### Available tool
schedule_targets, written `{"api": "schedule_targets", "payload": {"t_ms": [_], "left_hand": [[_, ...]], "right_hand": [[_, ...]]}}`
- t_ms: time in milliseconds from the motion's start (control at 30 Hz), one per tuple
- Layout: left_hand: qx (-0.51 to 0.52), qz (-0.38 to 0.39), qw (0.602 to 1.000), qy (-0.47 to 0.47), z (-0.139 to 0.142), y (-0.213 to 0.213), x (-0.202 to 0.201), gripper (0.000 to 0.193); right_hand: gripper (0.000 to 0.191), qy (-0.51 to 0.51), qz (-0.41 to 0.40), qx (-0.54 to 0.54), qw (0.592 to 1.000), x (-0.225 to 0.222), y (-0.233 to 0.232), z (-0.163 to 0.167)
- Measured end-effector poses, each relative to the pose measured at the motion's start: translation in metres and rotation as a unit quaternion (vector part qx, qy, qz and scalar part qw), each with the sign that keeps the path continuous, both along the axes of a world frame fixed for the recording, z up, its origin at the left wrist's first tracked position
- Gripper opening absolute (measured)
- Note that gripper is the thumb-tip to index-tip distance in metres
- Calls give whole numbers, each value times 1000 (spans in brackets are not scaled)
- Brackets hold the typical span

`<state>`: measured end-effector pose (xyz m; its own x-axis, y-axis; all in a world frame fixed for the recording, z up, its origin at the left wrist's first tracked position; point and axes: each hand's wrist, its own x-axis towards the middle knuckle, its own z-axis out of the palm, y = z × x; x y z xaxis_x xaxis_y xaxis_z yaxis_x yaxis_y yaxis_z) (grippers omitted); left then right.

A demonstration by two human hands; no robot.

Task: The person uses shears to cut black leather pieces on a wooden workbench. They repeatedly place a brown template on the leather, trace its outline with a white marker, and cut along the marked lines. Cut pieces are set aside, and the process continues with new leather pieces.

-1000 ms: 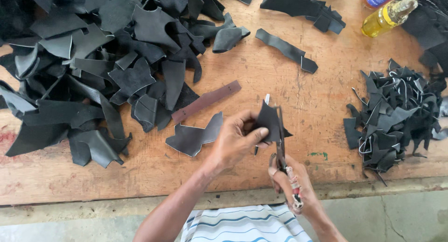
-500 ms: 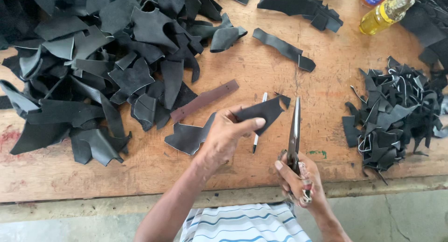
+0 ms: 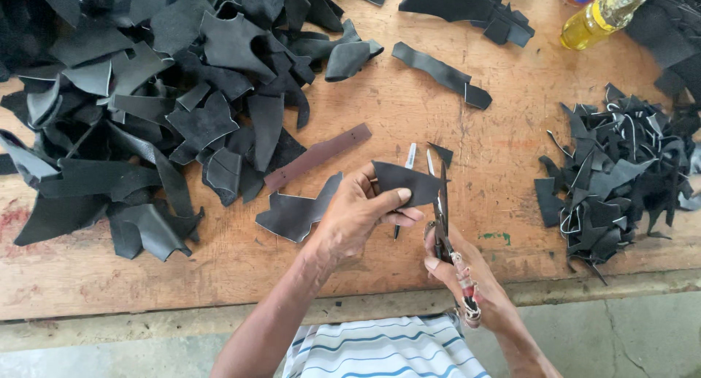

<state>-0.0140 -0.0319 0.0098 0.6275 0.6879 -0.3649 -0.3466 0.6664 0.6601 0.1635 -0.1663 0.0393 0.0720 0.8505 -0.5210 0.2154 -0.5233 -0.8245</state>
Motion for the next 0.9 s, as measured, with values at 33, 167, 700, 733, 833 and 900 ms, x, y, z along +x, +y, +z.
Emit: {"api": "schedule_targets", "payload": {"t_ms": [33, 167, 700, 733, 833, 900], "left_hand": [[-4, -3, 1000, -3, -1, -1, 1, 26], [-20, -1, 1000, 6, -9, -5, 3, 26], [-24, 4, 999, 35, -15, 0, 1, 22], [-18, 6, 999, 42, -15, 0, 0, 19], [-54, 15, 998, 24, -13, 4, -3, 12], [-79, 9, 996, 37, -13, 7, 0, 14]], "right_hand": [[21, -8, 5, 8, 1000, 0, 1, 0], [20, -23, 4, 5, 1000, 1, 0, -6], [15, 48, -159, -3, 986, -5, -23, -31], [16, 84, -174, -1, 981, -2, -24, -30], [18, 125, -156, -23, 980, 10, -32, -25], [19, 164, -116, -13, 980, 17, -35, -25]]}}
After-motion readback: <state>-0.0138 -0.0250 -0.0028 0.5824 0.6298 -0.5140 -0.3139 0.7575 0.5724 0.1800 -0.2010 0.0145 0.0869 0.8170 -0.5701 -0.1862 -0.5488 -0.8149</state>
